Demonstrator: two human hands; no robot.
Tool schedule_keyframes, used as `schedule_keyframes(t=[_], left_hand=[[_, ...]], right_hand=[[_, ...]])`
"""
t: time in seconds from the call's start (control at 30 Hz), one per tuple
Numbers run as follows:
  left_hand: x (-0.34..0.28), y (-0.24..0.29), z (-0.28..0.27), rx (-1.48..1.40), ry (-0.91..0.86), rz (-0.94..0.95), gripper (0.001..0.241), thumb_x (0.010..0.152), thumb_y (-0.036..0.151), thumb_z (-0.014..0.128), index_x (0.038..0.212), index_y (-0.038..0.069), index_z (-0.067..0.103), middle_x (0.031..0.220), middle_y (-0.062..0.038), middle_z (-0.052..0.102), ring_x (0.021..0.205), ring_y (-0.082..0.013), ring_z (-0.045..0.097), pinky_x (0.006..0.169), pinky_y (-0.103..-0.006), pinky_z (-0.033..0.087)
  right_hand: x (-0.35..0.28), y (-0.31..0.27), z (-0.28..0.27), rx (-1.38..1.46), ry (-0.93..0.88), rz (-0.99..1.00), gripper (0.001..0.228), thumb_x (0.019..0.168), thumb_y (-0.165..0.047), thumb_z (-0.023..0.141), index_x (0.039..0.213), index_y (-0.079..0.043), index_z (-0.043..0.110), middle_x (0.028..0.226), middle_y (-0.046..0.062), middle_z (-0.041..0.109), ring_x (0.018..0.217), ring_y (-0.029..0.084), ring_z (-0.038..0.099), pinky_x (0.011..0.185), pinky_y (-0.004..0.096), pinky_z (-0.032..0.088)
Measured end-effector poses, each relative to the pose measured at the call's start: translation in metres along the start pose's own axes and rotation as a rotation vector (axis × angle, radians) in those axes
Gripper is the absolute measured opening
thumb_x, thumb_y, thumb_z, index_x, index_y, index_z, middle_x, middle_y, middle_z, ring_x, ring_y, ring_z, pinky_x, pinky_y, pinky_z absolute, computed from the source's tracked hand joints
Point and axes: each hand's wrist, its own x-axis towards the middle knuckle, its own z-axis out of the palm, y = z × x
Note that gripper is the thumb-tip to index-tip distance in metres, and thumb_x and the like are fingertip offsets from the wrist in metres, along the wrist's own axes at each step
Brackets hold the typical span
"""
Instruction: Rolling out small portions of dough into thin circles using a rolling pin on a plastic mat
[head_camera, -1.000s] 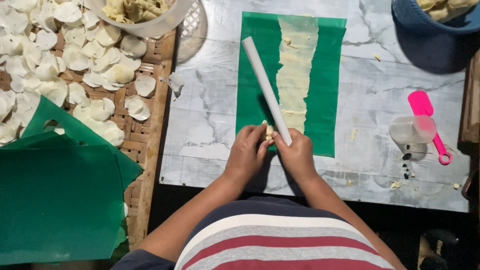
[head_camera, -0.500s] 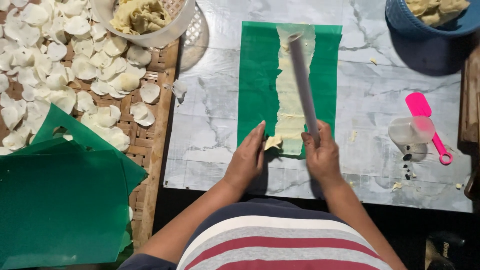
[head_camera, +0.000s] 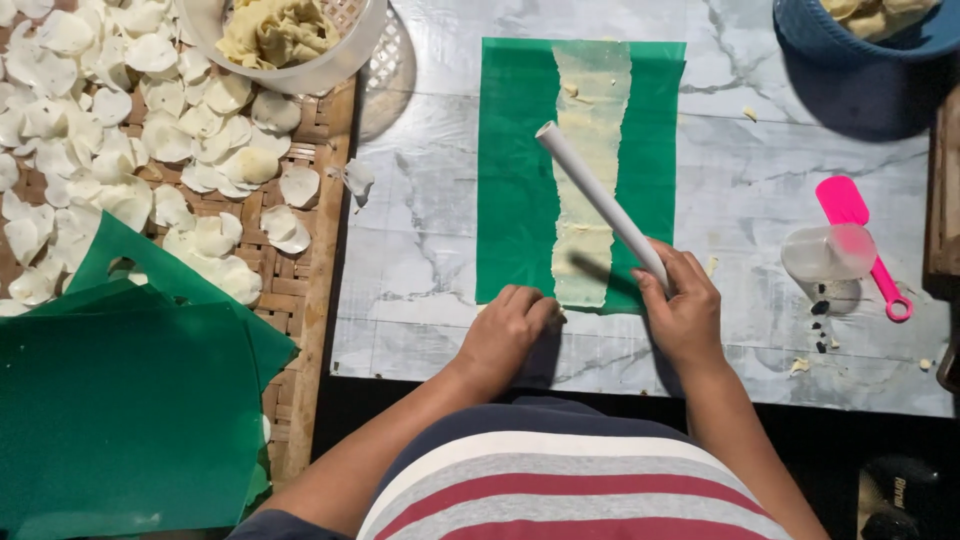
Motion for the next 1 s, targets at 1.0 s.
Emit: schedule_keyframes(t=[1.0], left_hand=[[0.018, -0.05, -0.083, -0.111, 0.121, -0.708, 0.063, 0.081, -0.01, 0.054, 0.144, -0.002, 0.047, 0.125, -0.024, 0.055, 0.122, -0.0484, 0.055, 0.106, -0.0553, 0.045]], right_hand=[[0.022, -0.006, 0.004, -0.519, -0.237, -0.407, 0.038, 0.103, -0.059, 0.048, 0.131, -0.041, 0.065, 0.085, -0.006, 0.059, 0.086, 0.017, 0.065, 0.104, 0.043, 0.037]])
